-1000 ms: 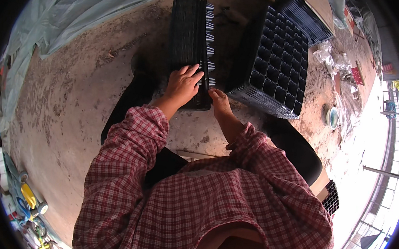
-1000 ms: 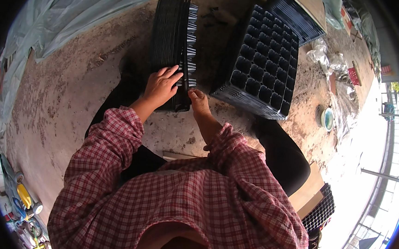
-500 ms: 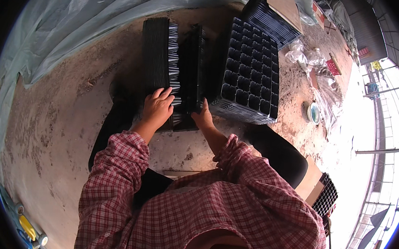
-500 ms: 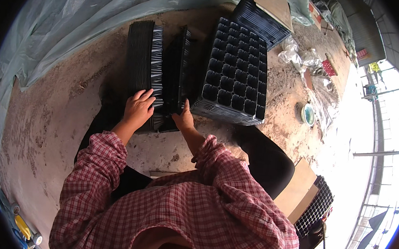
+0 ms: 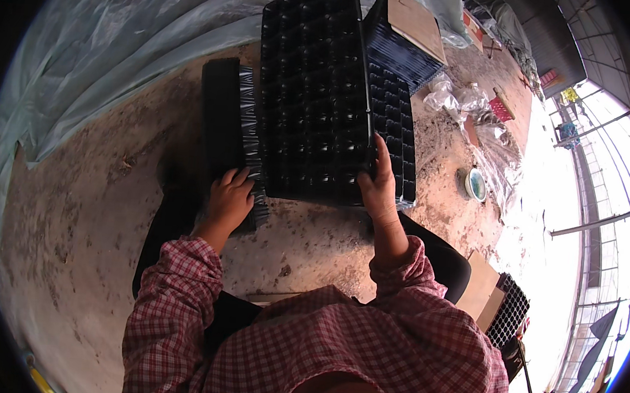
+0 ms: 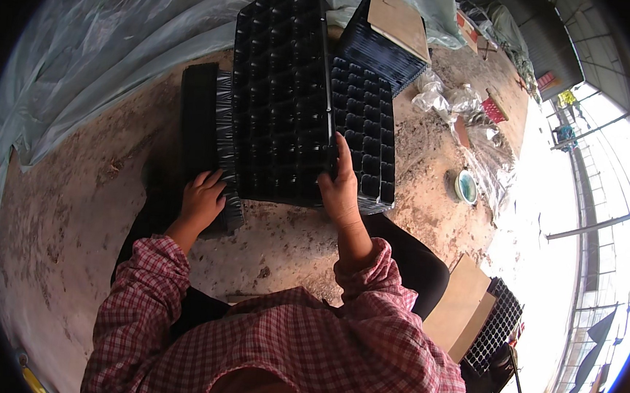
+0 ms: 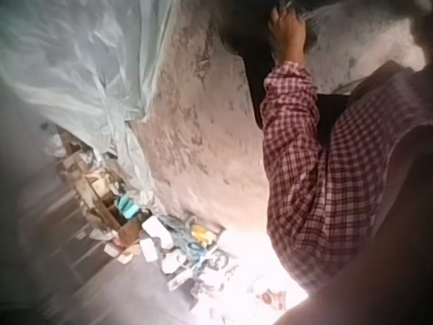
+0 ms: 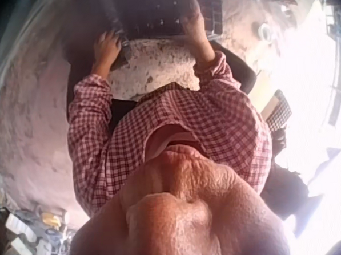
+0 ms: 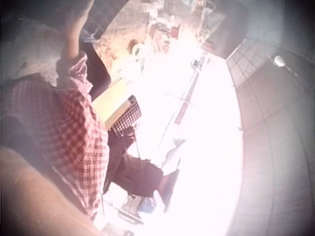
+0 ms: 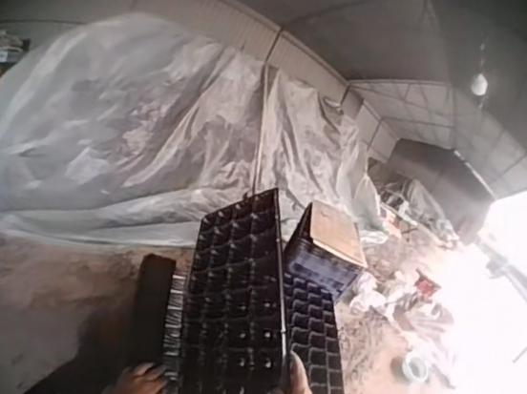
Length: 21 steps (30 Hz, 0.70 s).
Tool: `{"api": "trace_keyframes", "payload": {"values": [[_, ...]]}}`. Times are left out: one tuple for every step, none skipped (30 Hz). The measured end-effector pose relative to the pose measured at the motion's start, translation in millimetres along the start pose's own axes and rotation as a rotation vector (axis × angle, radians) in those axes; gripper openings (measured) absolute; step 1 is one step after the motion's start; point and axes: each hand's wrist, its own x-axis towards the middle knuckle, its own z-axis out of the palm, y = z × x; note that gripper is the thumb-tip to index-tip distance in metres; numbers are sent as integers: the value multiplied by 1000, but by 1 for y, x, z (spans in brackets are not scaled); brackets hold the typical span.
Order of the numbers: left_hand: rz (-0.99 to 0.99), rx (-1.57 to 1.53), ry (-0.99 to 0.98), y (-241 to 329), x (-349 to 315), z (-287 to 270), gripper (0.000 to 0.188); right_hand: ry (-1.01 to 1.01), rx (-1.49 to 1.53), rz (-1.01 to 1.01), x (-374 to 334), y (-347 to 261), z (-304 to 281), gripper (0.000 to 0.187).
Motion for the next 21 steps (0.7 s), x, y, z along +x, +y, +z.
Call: {"api": "trace_keyframes", "payload": {"values": [[5,7,7,-1,1,2,28,20,121,49,5,7,-20,74],[2,7,11,-1,1,2,29,6,371,64,9,7,-36,76],[3,5,14,0,2,3,29,71,450,104,11,21,-54,74],[5,0,18,1,3,5,30,77,529,157,12,28,-75,72],[7,5,13,2,4,5,31,80,612,209,12,37,-94,71],[7,14,7,2,4,3,32,84,640,242,11,54,-112,70],[6,24,1,2,3,1,34,88,669,275,11,72,-126,69],[7,21,2,2,3,2,32,66,700,284,10,82,-137,69],[9,17,4,2,3,3,31,72,701,318,9,98,-147,68],[10,15,7,2,4,4,29,77,704,350,7,117,-156,68],[10,20,11,2,4,4,29,80,709,384,7,135,-162,68],[11,24,13,2,4,4,29,45,740,410,6,148,-167,66],[12,29,16,3,4,5,29,40,720,459,7,161,-173,64],[13,37,14,3,3,4,29,33,702,509,7,170,-176,63],[13,46,12,4,3,3,29,26,683,558,7,179,-178,62],[13,53,11,4,3,2,30,49,597,615,6,187,-181,59],[3,50,-7,4,2,0,31,65,513,670,6,195,-180,55],[4,37,-23,6,5,-2,33,93,421,721,5,206,-189,52],[5,24,-38,9,8,-3,35,235,-3,645,6,220,-196,48],[7,16,-37,10,9,-3,35,361,-426,550,12,221,-191,44],[9,6,-34,12,10,-4,35,479,-846,433,15,221,-189,40]]}}
